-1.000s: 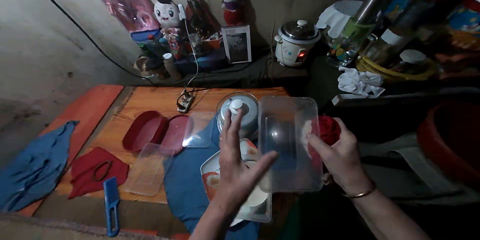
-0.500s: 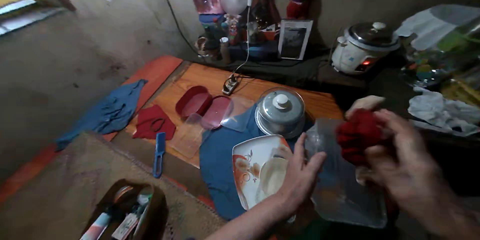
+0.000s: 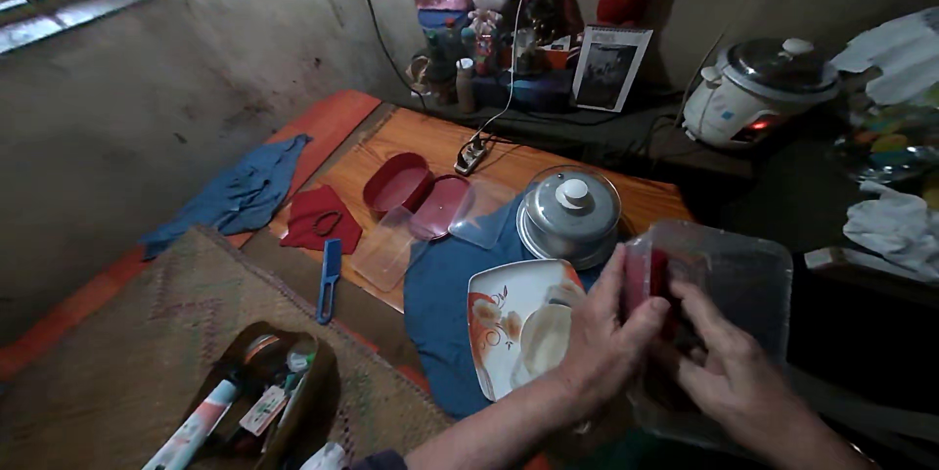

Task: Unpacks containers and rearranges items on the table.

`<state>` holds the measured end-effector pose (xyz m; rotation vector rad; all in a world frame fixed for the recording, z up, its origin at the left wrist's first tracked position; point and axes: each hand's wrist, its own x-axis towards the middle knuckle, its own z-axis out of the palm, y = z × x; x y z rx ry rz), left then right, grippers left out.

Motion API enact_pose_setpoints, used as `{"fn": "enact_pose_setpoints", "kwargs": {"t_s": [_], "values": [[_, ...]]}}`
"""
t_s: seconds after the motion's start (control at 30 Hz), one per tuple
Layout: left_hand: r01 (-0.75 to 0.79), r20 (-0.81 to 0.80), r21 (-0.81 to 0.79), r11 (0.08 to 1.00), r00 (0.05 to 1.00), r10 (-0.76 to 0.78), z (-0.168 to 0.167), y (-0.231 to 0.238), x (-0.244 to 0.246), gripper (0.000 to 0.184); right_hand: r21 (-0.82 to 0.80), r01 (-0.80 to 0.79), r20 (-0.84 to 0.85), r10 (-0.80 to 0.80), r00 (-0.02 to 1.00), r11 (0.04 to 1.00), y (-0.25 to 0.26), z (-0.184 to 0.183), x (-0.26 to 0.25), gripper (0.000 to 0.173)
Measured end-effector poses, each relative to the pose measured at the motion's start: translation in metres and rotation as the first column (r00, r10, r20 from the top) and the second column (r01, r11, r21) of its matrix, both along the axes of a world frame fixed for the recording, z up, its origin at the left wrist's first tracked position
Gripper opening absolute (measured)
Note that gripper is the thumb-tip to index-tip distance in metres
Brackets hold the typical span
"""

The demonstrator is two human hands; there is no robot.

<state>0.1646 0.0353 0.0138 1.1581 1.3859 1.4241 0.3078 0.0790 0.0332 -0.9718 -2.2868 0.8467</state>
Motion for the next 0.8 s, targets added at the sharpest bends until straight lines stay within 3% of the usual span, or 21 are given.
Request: {"fn": "enact_pose_setpoints", "kwargs": {"t_s": [0.07, 0.13, 0.2, 0.3, 0.33, 0.4, 0.47, 0.57, 0.7, 0.8], "values": [[-0.014, -0.057, -0.003, 1.000, 0.998, 0.013, 0.001, 0.003, -0.010, 0.064, -0.043, -0.121, 0.025, 0.122, 0.992, 0.992, -0.012, 0.000, -0.001, 0.044], [-0.001, -0.071, -0.047, 0.999, 0.997, -0.003, 0.002, 0.002, -0.014, 0.064, 0.062, -0.204, 0.237, 0.184, 0.954, 0.977, -0.014, 0.009, 0.001, 0.033], [0.008, -0.048, -0.083, 0.997, 0.999, -0.012, 0.004, 0.001, -0.017, 0.065, 0.138, -0.196, 0.401, 0.126, 0.907, 0.971, -0.008, 0.016, 0.002, 0.034], [0.049, -0.023, -0.080, 0.996, 0.998, -0.051, 0.012, 0.002, -0.020, 0.069, 0.382, -0.013, 0.249, -0.090, 0.964, 0.924, 0.011, 0.008, 0.002, 0.037], [0.067, -0.015, -0.081, 0.994, 0.998, -0.069, 0.016, 0.001, -0.019, 0.070, 0.385, 0.036, 0.179, -0.113, 0.977, 0.922, 0.015, 0.007, 0.000, 0.048], [0.084, -0.017, -0.071, 0.994, 0.996, -0.086, 0.019, 0.000, -0.020, 0.069, 0.288, 0.015, 0.091, -0.043, 0.995, 0.958, 0.012, 0.007, -0.009, 0.062], [0.057, -0.049, -0.064, 0.996, 0.997, -0.060, 0.016, 0.001, -0.025, 0.064, 0.268, -0.077, 0.049, 0.066, 0.997, 0.960, -0.003, -0.002, -0.014, 0.055], [0.013, -0.086, -0.105, 0.994, 0.996, -0.022, 0.009, 0.001, -0.040, 0.060, 0.085, -0.244, 0.036, 0.242, 0.970, 0.966, -0.022, -0.006, -0.016, 0.040], [0.036, 0.003, -0.204, 0.978, 0.999, -0.037, 0.006, -0.012, -0.054, 0.059, 0.062, -0.307, 0.023, 0.306, 0.952, 0.950, -0.028, -0.004, -0.022, 0.031], [-0.044, -0.090, -0.252, 0.967, 0.996, 0.022, 0.007, -0.017, -0.079, 0.057, -0.033, -0.420, -0.042, 0.419, 0.907, 0.907, -0.029, 0.014, -0.021, 0.020]]}}
